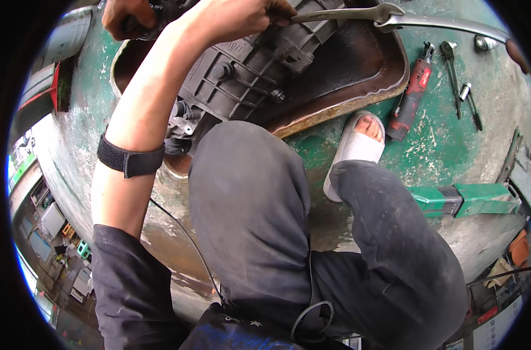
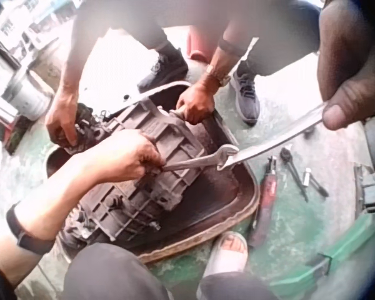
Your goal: The person uses a wrench and a long metal rod to loosen or tighten bolts on a transmission casing placed in a metal tray, while another person assists by holding parts of the assembly.
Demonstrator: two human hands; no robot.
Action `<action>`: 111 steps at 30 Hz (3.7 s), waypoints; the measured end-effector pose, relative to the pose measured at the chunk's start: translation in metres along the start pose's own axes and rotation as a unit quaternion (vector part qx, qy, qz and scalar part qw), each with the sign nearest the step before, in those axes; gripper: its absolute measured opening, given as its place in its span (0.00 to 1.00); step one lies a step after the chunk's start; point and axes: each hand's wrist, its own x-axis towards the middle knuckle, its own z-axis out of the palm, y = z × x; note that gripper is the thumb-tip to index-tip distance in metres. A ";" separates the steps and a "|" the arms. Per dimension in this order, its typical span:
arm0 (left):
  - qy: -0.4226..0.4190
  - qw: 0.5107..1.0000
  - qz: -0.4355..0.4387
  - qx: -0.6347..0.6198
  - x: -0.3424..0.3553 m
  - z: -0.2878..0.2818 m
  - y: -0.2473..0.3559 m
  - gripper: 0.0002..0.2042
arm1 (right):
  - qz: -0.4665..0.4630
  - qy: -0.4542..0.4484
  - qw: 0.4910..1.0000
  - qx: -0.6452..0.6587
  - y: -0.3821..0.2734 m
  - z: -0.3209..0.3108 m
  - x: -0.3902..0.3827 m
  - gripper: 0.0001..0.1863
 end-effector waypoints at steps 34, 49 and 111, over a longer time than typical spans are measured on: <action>0.284 0.953 0.081 -0.062 -0.022 0.069 -0.011 0.12 | 0.075 -0.068 0.975 -0.198 -0.094 -0.084 -0.005 0.17; 0.298 0.945 0.110 -0.074 -0.014 0.072 -0.016 0.13 | 0.151 -0.084 0.983 -0.057 -0.130 -0.084 -0.014 0.16; 0.275 0.947 0.153 -0.071 -0.016 0.067 -0.025 0.13 | 0.181 -0.040 0.983 0.004 -0.101 -0.048 -0.035 0.07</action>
